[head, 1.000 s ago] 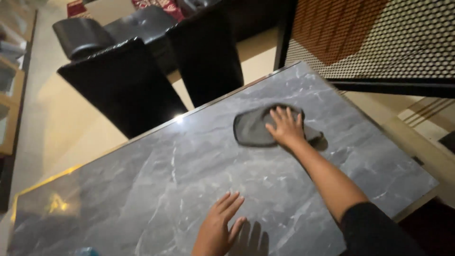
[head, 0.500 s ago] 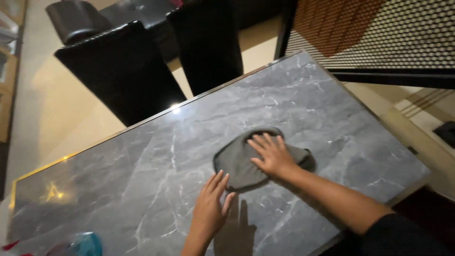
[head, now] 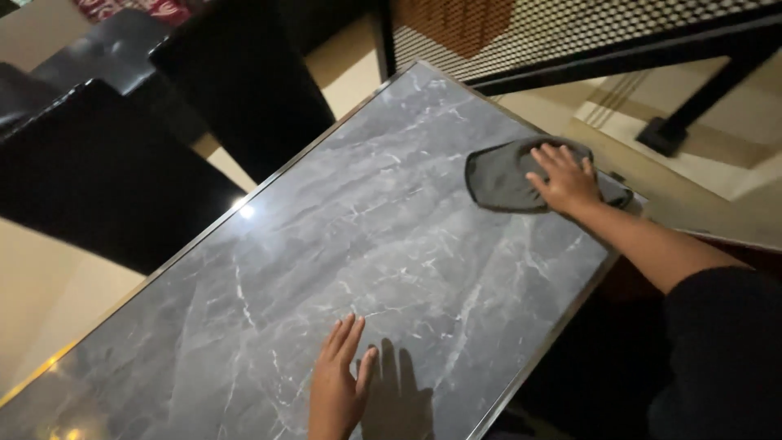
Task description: The person sprays a blue cleaning solution onto a gray marble table and wipes the surface with a gray cloth, then switches to a beige cloth to continue wiping. The person repeatedly wipes different areas of the table, occasionally picking up and setting down the spray bottle.
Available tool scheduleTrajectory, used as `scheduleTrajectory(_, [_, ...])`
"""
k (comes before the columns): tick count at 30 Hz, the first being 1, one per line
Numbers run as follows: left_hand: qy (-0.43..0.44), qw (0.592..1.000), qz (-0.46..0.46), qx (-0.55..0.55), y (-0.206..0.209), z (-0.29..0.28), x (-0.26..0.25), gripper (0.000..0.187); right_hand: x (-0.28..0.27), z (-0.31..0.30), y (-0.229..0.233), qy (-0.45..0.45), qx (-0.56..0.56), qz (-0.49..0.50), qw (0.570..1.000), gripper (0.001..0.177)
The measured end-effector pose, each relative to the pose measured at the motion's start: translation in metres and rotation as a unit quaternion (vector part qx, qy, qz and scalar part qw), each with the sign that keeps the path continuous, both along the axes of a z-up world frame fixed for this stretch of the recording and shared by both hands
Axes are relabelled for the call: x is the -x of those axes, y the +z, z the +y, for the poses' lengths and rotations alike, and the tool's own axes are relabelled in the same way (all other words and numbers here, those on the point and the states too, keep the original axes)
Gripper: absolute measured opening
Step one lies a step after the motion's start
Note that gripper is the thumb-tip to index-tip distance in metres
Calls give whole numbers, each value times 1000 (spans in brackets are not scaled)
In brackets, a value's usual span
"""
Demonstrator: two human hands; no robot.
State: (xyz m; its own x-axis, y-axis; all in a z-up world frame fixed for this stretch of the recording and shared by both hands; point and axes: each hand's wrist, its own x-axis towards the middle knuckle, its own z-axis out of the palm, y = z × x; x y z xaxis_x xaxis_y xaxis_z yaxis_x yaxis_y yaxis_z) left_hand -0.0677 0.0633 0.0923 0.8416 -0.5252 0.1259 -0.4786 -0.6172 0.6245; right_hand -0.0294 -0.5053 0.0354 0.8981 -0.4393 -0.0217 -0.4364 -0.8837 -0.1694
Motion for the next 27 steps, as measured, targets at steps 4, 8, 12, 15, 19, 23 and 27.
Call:
scheduleTrajectory(4, [-17,998,52,-42,-2,2,4,54,20,-12,12,-85,-15,-5,996,71])
scheduleTrajectory(8, [-23,992,96,-74,0,8,10,55,44,10,19,-115,-12,28,993,74])
scheduleTrajectory(12, [-55,998,29,-1,-14,-4,8,51,64,40,-2,-83,-2,33,996,74])
scheduleTrajectory(15, [-111,991,-56,42,-12,-33,4,48,69,81,-6,-56,14,33,998,71])
scheduleTrajectory(19, [-145,982,-91,76,-3,-93,-7,45,58,120,-21,50,75,-74,993,61])
scheduleTrajectory(23, [-164,961,-201,96,-34,-141,-41,62,31,156,-15,-35,51,-54,997,64])
scheduleTrajectory(27, [-117,982,-147,-26,-47,-165,-58,54,40,220,-8,-92,36,-53,994,63])
